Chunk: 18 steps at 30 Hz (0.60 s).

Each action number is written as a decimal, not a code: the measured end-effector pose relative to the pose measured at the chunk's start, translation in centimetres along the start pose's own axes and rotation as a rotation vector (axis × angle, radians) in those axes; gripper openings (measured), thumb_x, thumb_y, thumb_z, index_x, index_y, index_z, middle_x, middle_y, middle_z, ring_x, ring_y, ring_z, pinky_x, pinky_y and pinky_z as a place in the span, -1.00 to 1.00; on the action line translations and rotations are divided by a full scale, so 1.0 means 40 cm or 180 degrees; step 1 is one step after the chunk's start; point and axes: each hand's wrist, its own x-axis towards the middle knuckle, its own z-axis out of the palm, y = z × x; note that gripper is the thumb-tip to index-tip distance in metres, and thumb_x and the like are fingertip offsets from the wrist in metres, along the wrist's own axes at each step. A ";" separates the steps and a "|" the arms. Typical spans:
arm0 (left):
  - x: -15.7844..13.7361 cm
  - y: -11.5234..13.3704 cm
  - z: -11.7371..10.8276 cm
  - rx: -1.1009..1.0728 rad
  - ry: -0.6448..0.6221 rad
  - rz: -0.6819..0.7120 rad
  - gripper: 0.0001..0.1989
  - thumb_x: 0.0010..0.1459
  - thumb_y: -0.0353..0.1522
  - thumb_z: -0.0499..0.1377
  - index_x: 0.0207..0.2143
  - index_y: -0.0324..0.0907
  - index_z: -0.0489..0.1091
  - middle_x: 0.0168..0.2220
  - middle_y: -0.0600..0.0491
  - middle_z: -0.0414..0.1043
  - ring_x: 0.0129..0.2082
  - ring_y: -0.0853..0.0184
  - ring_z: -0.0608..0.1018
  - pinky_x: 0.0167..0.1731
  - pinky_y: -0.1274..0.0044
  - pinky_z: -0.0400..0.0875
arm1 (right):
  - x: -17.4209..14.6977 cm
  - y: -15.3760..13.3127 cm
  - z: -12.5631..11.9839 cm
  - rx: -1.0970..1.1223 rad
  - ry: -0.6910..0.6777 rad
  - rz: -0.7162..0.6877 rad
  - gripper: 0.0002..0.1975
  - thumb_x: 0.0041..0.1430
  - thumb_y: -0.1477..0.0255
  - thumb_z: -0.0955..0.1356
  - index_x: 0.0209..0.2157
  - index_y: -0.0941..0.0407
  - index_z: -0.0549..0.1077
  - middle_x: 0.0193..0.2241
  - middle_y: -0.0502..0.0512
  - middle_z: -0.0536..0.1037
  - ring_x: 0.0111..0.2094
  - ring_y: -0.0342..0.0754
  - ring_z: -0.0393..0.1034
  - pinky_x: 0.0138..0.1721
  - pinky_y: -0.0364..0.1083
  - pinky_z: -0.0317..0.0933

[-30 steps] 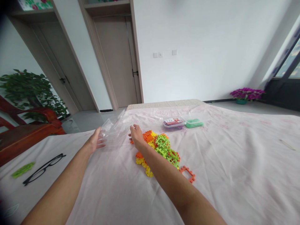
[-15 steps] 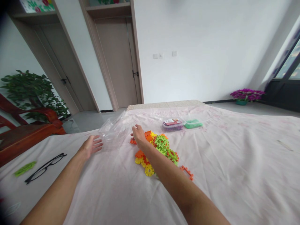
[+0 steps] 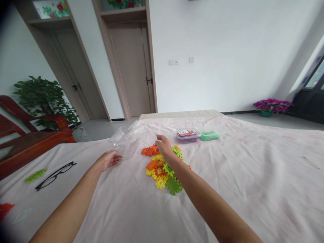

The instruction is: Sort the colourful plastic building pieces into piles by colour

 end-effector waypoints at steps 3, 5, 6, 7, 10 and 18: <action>0.004 0.000 0.006 -0.0109 0.0106 0.0057 -0.83 0.04 -0.49 0.15 -0.25 -0.26 0.34 -0.46 -0.07 0.55 -0.57 0.37 0.55 -0.52 0.56 0.45 | -0.002 0.011 -0.052 -0.0049 0.0114 -0.0021 -0.51 -0.02 0.50 0.32 0.03 0.17 0.45 0.07 0.21 0.46 -0.19 -0.04 0.48 -0.40 -0.16 0.35; 0.006 0.001 0.007 -0.0169 0.0191 0.0104 -0.82 0.02 -0.50 0.14 -0.25 -0.27 0.36 -0.48 -0.06 0.54 -0.59 0.39 0.54 -0.54 0.58 0.43 | 0.000 0.019 -0.084 -0.0051 0.0196 -0.0005 -0.50 -0.03 0.50 0.32 0.02 0.17 0.46 0.05 0.23 0.47 -0.19 -0.03 0.49 -0.41 -0.16 0.35; 0.007 0.001 0.006 -0.0197 0.0231 0.0130 -0.82 0.02 -0.49 0.15 -0.25 -0.28 0.37 -0.49 -0.05 0.54 -0.59 0.39 0.53 -0.55 0.59 0.42 | 0.001 0.023 -0.099 -0.0033 0.0241 -0.0003 -0.50 -0.03 0.49 0.32 0.02 0.17 0.46 0.05 0.24 0.47 -0.19 -0.02 0.49 -0.41 -0.16 0.35; 0.008 0.001 0.005 -0.0225 0.0267 0.0153 -0.81 0.02 -0.49 0.15 -0.25 -0.28 0.38 -0.49 -0.04 0.54 -0.60 0.40 0.53 -0.56 0.60 0.41 | 0.003 0.027 -0.113 -0.0008 0.0289 -0.0002 -0.50 -0.04 0.49 0.32 0.01 0.18 0.47 0.04 0.24 0.48 -0.20 -0.02 0.50 -0.42 -0.16 0.35; 0.011 -0.002 0.000 -0.0307 0.0364 0.0210 -0.78 0.00 -0.46 0.17 -0.23 -0.28 0.41 -0.51 -0.03 0.53 -0.62 0.40 0.51 -0.58 0.60 0.40 | 0.009 0.037 -0.156 0.0093 0.0449 -0.0018 -0.53 -0.04 0.46 0.34 -0.02 0.17 0.50 0.02 0.24 0.50 -0.22 -0.02 0.51 -0.43 -0.17 0.35; 0.017 -0.009 -0.075 -0.0482 0.0595 0.0298 -0.79 -0.03 -0.48 0.18 -0.27 -0.26 0.41 -0.53 0.00 0.52 -0.62 0.42 0.51 -0.56 0.61 0.41 | 0.019 0.063 -0.265 0.0169 0.0915 -0.0047 -0.58 -0.07 0.46 0.35 -0.10 0.19 0.53 -0.13 0.23 0.58 -0.28 -0.04 0.51 -0.46 -0.18 0.34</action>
